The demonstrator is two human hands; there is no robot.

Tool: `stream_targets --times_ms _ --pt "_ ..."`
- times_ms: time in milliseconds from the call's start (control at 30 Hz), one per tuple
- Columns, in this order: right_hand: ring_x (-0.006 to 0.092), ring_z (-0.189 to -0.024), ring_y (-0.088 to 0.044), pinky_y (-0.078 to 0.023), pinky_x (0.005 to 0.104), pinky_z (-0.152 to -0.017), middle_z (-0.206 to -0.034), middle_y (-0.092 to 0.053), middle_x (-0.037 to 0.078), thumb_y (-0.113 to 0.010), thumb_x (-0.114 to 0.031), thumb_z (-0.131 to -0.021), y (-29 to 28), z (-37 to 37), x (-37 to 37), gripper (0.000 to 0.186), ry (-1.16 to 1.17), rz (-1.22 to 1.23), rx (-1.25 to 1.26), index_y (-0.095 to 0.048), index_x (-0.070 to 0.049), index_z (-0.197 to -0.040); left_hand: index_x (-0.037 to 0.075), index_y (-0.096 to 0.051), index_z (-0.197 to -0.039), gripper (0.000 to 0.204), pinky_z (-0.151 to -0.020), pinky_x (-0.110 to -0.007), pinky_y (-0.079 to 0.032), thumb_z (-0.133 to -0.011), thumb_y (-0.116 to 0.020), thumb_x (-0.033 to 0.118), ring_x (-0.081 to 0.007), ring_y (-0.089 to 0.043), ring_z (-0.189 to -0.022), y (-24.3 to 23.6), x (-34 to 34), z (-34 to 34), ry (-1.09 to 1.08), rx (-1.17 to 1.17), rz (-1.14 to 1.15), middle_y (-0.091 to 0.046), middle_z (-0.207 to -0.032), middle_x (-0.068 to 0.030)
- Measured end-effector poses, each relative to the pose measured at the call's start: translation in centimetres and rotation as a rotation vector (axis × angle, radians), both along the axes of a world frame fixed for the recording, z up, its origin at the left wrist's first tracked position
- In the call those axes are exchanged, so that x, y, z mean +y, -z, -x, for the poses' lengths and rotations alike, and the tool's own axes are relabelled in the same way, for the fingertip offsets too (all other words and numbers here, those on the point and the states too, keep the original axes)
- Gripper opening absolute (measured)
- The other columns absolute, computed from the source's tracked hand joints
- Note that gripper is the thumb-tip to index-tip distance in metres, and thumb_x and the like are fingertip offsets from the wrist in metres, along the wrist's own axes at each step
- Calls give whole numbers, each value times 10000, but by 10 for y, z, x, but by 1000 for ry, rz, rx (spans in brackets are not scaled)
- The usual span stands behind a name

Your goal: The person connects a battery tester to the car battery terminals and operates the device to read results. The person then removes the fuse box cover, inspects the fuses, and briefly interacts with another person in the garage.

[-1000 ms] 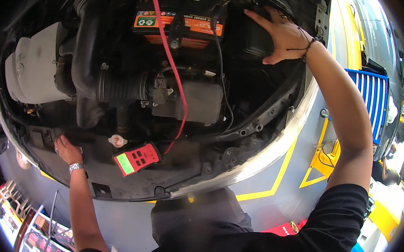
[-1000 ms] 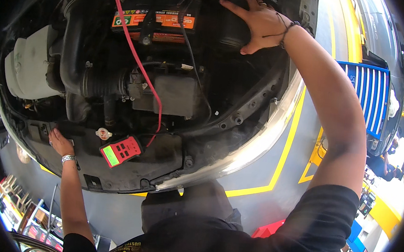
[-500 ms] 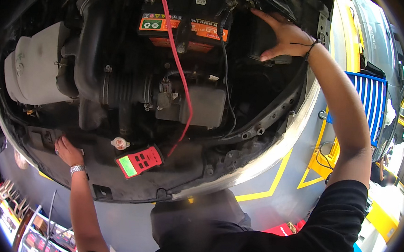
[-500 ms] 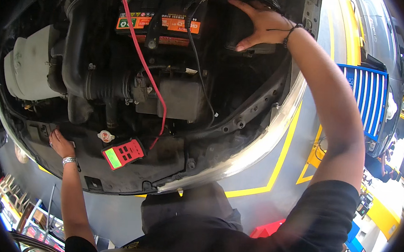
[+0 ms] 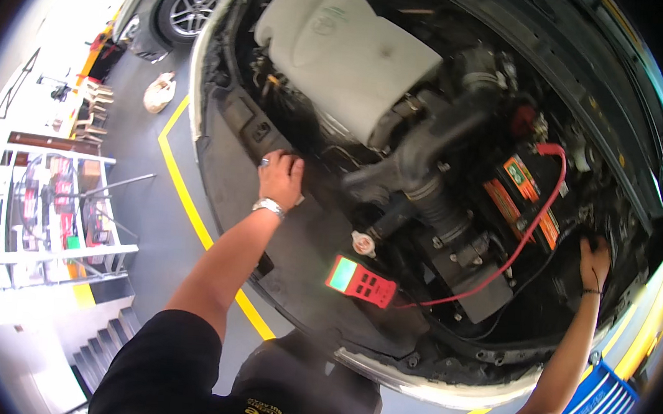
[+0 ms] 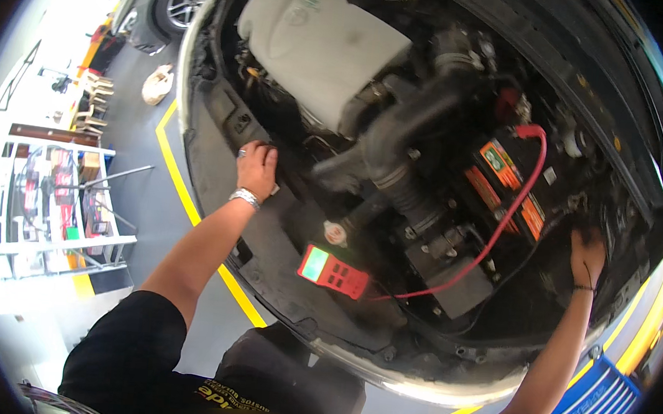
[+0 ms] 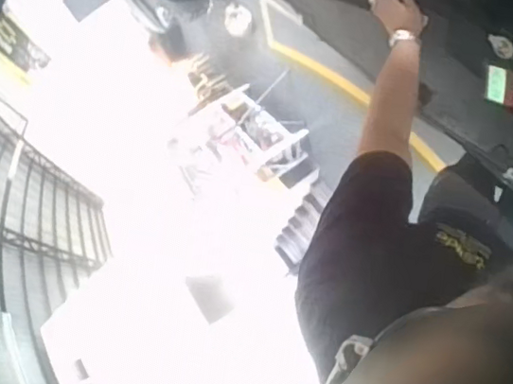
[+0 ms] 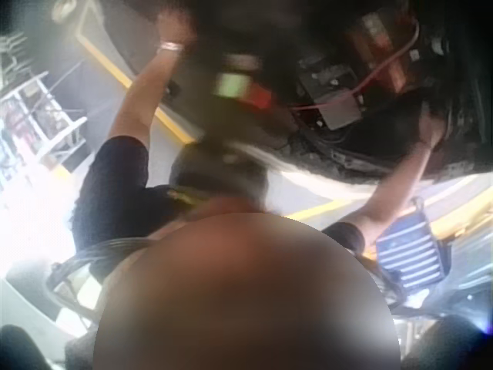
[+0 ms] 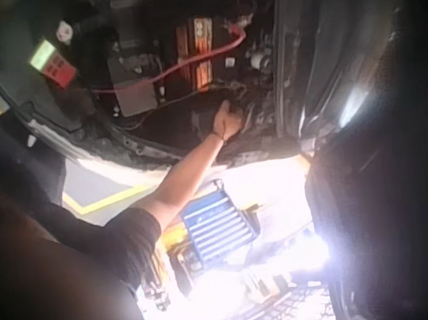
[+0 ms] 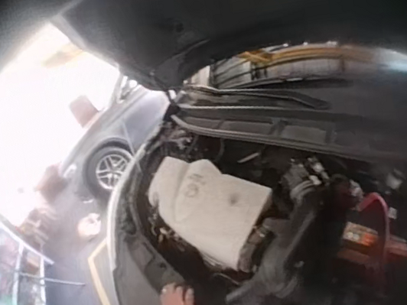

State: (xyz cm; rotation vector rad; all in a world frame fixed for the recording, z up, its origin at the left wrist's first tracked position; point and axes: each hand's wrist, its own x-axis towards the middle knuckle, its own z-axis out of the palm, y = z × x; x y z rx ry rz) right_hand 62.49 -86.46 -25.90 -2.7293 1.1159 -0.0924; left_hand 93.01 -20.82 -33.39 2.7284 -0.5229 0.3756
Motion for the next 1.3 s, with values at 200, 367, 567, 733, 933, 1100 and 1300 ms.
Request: stream_targets --times_ms 200,367,567,733,933,1100,1300 --pt "439 -1220 -566 -434 468 -1049 -1286 -607 296 -630 -343 -891 2 -2 -4 532 36 79 59 -621 37 -1263 98 -711 -1020 297 -996 -505 -403 -979 -564 352 -356 -504 -1217 -9 -2 4 -57 79 -23 -607 -1218 -122" --pt "396 -1303 -512 -403 427 -1087 -1360 -578 239 -610 -383 -976 -40 18 48 498 -79 74 -171 -613 -7 -1303 29 -711 -977 291 -956 -519 -442 -969 -577 286 -401 -577 -1097 -1 8 -6 192 -51 -137 -670 -1090 -199" --pt "309 -1064 -636 -488 372 -952 -1075 -662 158 -651 -107 -919 -76 131 177 160 -6 72 -520 -681 -2 -1036 -30 -687 -1069 394 -963 -498 -448 -1018 -517 321 -419 -572 -1106 8 8 -13 55 -50 -57 -639 -1180 -227" --pt "286 -974 -646 -517 364 -867 -1032 -656 144 -671 -4 -859 -69 184 291 102 -1 -197 -598 -685 -12 -960 -5 -683 -1054 420 -925 -499 -446 -1045 -460 351 -421 -573 -1069 17 11 -17 57 -84 -52 -635 -1160 -212" --pt "306 -944 -657 -522 354 -831 -1028 -647 152 -664 32 -835 -82 199 246 125 -128 -179 -670 -689 -4 -952 -18 -624 -1183 422 -984 -468 -436 -1063 -454 349 -399 -580 -1111 8 12 -26 -12 44 -47 -616 -1221 -219" --pt "292 -952 -662 -516 354 -855 -1010 -663 156 -653 -5 -866 -91 188 93 104 -234 -100 -697 -686 9 -963 -48 -559 -1284 386 -1040 -378 -435 -1048 -519 255 -283 -583 -1173 -53 -43 92 -14 -22 442 -587 -1283 -196" --pt "273 -933 -657 -525 313 -774 -1003 -651 113 -664 16 -830 -105 115 -77 154 -621 126 -733 -689 -38 -971 -2 -630 -1102 255 -879 -414 -523 -910 -647 166 -317 -651 -994 -103 -235 347 558 237 276 -666 -1093 -164"
